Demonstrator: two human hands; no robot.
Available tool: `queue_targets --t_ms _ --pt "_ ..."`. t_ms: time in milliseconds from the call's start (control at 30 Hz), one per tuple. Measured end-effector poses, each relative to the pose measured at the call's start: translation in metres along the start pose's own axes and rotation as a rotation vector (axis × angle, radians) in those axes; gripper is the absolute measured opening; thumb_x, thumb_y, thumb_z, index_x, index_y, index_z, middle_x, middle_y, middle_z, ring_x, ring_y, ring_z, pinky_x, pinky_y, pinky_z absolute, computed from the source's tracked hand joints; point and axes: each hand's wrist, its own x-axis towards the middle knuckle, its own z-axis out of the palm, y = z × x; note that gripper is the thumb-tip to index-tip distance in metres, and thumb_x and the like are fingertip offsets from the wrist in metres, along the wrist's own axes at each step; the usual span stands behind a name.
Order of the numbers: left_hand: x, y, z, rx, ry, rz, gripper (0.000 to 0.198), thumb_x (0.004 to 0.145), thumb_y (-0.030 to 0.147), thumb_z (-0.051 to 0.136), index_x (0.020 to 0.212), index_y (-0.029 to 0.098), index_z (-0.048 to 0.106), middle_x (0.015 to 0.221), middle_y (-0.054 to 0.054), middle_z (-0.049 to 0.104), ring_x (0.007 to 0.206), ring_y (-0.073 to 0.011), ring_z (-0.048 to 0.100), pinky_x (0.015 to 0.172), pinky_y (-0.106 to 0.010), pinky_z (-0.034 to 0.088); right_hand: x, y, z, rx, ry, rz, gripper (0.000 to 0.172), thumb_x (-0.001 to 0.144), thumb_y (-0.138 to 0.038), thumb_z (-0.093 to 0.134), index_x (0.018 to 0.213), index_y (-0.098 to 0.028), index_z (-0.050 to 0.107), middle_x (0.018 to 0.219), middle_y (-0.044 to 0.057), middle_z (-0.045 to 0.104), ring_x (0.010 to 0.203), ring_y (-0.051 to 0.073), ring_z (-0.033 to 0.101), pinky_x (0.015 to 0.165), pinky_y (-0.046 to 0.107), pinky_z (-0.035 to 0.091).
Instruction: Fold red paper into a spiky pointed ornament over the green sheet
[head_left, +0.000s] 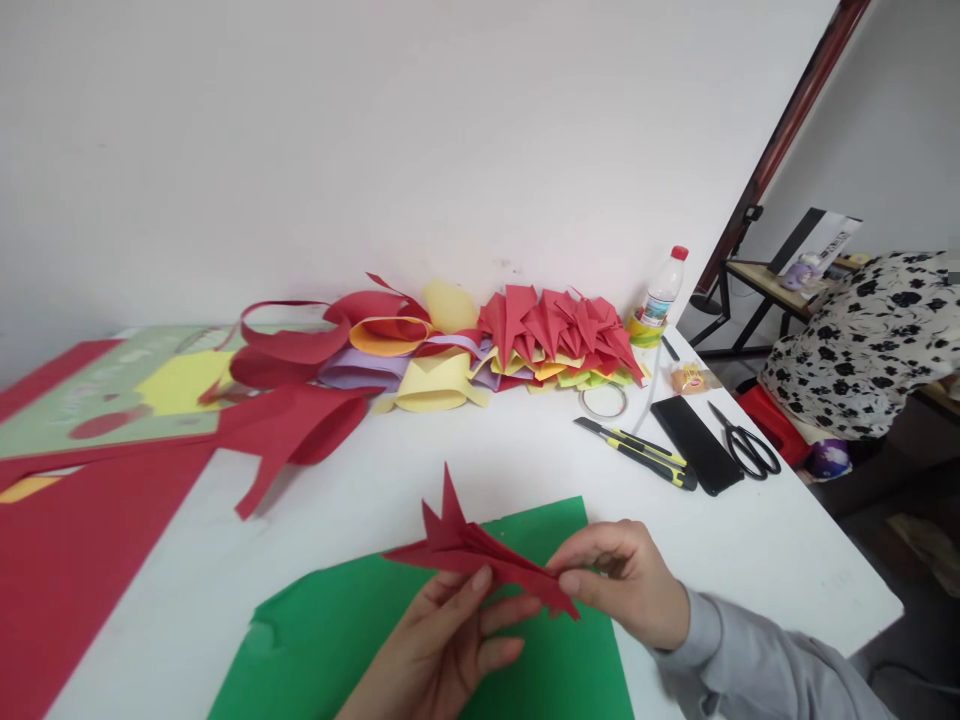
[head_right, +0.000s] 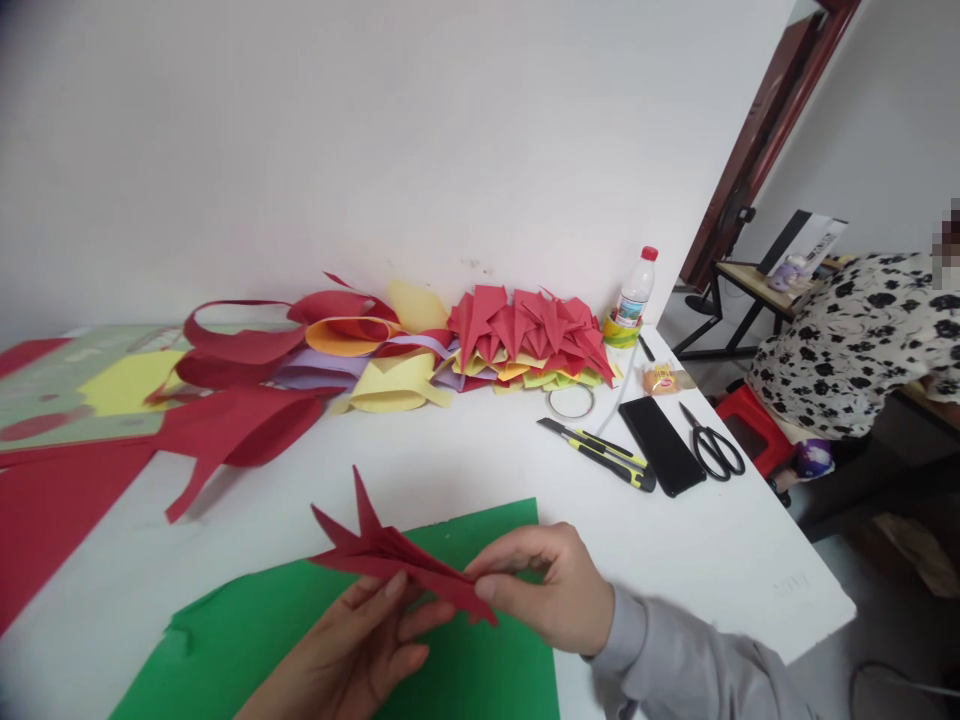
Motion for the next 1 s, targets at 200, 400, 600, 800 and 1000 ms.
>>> queue_targets --t_ms 200,400,600,800,1000 --pt "-0.0009 -0.0004 0.0029 0.022 0.091 0.04 0.021 0.06 0.002 0.083 0.069 0.014 0.067 0.073 -0.005 0.078 0.065 -0.0224 0.076 0.046 -0.021 0.059 0.0002 -0.0026 0.0003 -0.13 0.023 -0.134 0.017 0.074 -0.025 0.077 0.09 -0.019 0.074 0.076 0.004 0.075 0.066 0.016 0.068 0.063 0.026 0.057" --pt "-0.0018 0.0007 0.0042 0.017 0.093 0.071 0.024 0.053 0.002 0.087 0.066 0.013 0.07 0.071 -0.005 0.078 0.066 -0.0228 0.076 0.048 -0.02 0.06 0.0003 -0.0048 0.003 -0.391 0.072 -0.322 0.012 0.074 -0.022 0.074 0.086 -0.02 0.075 0.075 0.005 0.074 0.064 0.016 0.066 0.063 0.027 0.055" --pt "-0.0018 -0.0002 0.004 0.01 0.061 0.083 0.028 0.044 0.011 0.093 0.063 0.015 0.073 0.07 -0.003 0.078 0.065 -0.023 0.075 0.047 -0.02 0.06 0.0009 -0.0031 0.0045 -0.483 0.185 -0.252 0.005 0.077 -0.022 0.071 0.075 -0.021 0.074 0.065 0.002 0.073 0.058 0.015 0.066 0.056 0.023 0.054" --pt "-0.0027 -0.0019 0.0033 0.034 0.056 0.094 0.024 0.048 0.009 0.091 0.064 0.015 0.074 0.07 -0.004 0.078 0.067 -0.0231 0.075 0.049 -0.021 0.06 0.0012 -0.0032 0.0056 -0.461 0.227 -0.241 0.005 0.08 -0.022 0.067 0.081 -0.021 0.072 0.066 0.001 0.071 0.06 0.014 0.064 0.06 0.025 0.054" --pt "-0.0021 -0.0011 0.004 0.045 0.066 0.067 0.024 0.048 0.011 0.091 0.065 0.014 0.075 0.072 -0.005 0.078 0.065 -0.022 0.075 0.05 -0.021 0.06 0.0016 -0.0013 0.0058 -0.487 0.34 -0.241 0.013 0.075 -0.015 0.065 0.086 -0.021 0.063 0.088 0.004 0.072 0.071 0.015 0.062 0.069 0.028 0.052"
